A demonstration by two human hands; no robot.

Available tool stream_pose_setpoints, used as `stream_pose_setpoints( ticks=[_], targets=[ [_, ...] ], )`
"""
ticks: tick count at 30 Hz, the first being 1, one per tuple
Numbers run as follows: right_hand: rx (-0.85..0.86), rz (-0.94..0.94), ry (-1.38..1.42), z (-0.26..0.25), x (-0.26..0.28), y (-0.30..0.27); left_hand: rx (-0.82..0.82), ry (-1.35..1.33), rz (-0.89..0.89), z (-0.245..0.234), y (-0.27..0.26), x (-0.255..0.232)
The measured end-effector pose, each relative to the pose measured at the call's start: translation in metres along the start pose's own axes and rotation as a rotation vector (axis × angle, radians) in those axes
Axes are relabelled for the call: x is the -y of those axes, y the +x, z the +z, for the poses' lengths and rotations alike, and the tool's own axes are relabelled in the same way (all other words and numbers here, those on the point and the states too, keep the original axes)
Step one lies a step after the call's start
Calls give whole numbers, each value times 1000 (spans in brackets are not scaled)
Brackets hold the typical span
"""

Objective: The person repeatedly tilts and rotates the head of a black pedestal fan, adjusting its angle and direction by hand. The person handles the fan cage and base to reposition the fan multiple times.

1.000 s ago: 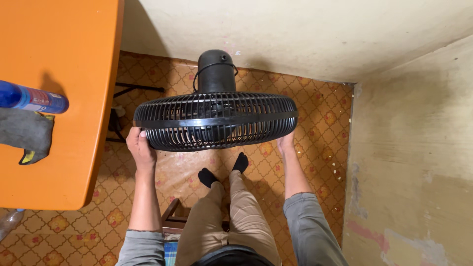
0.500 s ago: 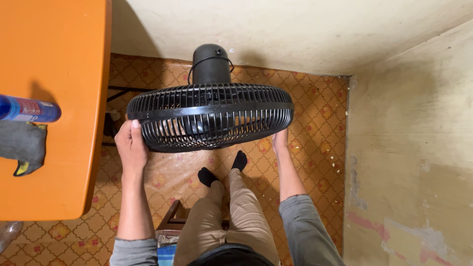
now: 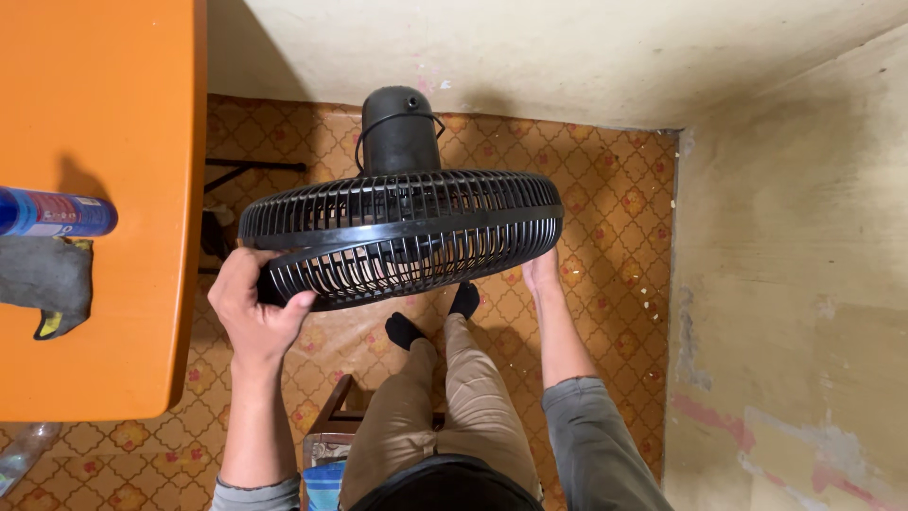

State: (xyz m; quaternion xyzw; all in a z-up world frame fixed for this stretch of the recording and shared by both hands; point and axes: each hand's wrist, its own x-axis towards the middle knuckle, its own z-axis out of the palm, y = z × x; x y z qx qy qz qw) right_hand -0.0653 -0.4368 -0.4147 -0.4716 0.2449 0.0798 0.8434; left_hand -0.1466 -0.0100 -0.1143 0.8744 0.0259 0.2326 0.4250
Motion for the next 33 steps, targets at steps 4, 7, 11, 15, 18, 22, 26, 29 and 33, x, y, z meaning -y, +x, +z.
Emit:
stream_pose_setpoints(
  ticks=[4,7,11,15,18,22,26,29,33],
  targets=[
    [41,-53,8,10,10,-12,11,148,-8,3,9,-28],
    [91,-98,-28,16,21,-22,24,174,-29,8,21,-47],
    [132,-79,80,26,32,-29,53,260,-43,10,32,-61],
    [188,-28,60,20,38,-23,11,222,-21,20,35,-54],
    [216,5,57,12,33,-26,-9,208,1,26,30,-40],
    [259,27,23,2,28,-19,-24,181,23,31,21,-29],
    [257,11,-39,-3,25,-14,-25,96,35,35,23,-25],
    [192,-3,-8,1,18,-12,-34,80,71,33,23,-30],
    [176,-27,-4,6,15,-12,-48,160,98,38,25,-39]
  ],
)
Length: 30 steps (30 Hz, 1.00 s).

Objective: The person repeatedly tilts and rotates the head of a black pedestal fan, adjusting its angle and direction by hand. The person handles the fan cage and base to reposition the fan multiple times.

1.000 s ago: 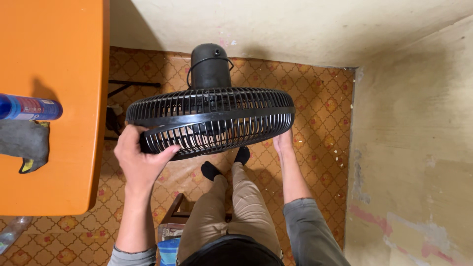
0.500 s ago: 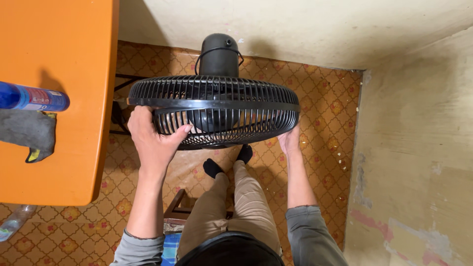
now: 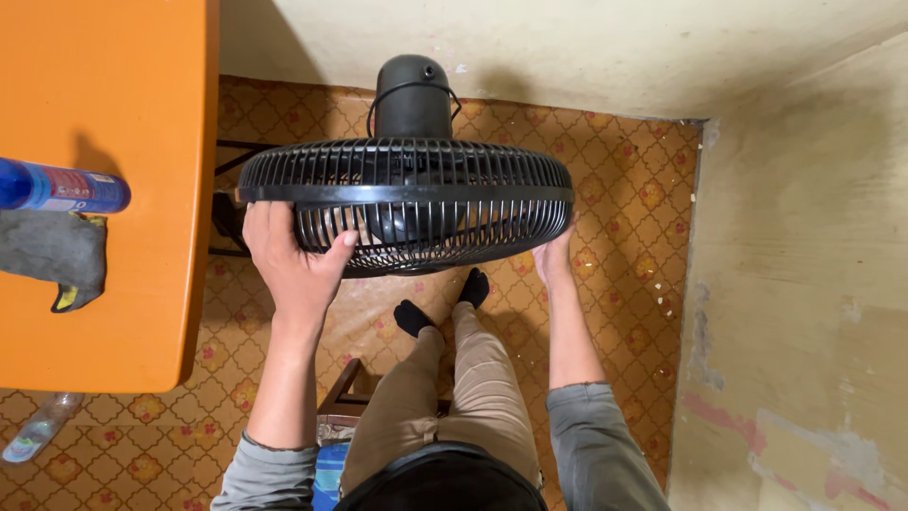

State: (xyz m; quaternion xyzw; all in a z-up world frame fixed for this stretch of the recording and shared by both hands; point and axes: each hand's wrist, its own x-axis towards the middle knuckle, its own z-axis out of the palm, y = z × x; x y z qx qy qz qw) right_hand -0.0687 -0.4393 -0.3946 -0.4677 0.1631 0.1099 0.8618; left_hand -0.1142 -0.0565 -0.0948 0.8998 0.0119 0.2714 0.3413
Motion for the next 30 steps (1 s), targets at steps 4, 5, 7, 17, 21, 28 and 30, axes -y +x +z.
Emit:
stream_pose_setpoints(
  ticks=[4,5,7,17,21,28,30],
  targets=[
    [-59,47,6,4,3,3,-15,-7,-7,7,5,-4],
    [-59,69,-4,3,4,1,-30,-2,4,8,6,-4],
    [-85,10,23,5,-3,2,-60,7,27,11,4,-3],
    [-137,-46,-14,10,-13,-1,-13,69,-45,-5,3,-9],
    [-179,-150,10,13,-20,-5,122,177,-88,-31,16,-18],
    [-10,-218,123,19,-8,-21,61,297,-64,-40,6,8],
    [0,-214,128,22,-1,-26,-20,271,-12,-37,-7,18]
  ],
)
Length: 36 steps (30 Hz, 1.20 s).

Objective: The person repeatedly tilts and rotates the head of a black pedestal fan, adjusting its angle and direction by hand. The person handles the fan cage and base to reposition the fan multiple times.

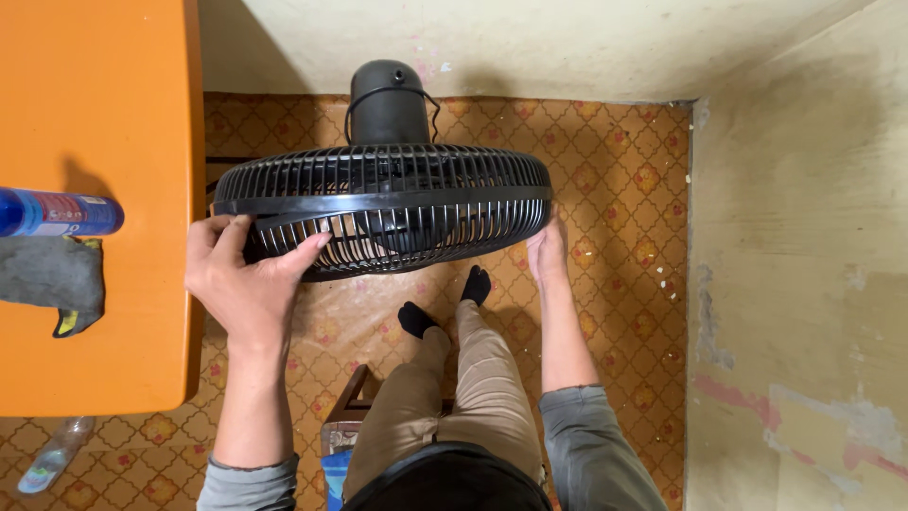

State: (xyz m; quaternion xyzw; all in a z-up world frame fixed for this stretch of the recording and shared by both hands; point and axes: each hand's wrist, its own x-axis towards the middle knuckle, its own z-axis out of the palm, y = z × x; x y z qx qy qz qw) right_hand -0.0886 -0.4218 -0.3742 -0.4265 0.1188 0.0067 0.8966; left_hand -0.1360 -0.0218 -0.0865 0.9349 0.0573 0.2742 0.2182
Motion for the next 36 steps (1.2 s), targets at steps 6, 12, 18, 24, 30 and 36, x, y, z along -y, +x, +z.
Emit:
stream_pose_setpoints(
  ticks=[6,12,18,24,30,36],
  targets=[
    [-144,66,-6,-1,-12,9,-72,-54,11,-4,-16,35],
    [-25,-17,-67,-10,-26,16,-110,162,238,-56,26,15],
    [-44,64,-137,30,-1,5,286,-81,546,-25,42,-93],
    [-56,34,-138,51,3,12,374,94,556,60,46,-161],
    [-128,133,-191,56,4,8,485,177,528,90,42,-173],
    [-176,157,-297,65,-6,4,555,311,627,111,43,-200]
  ],
)
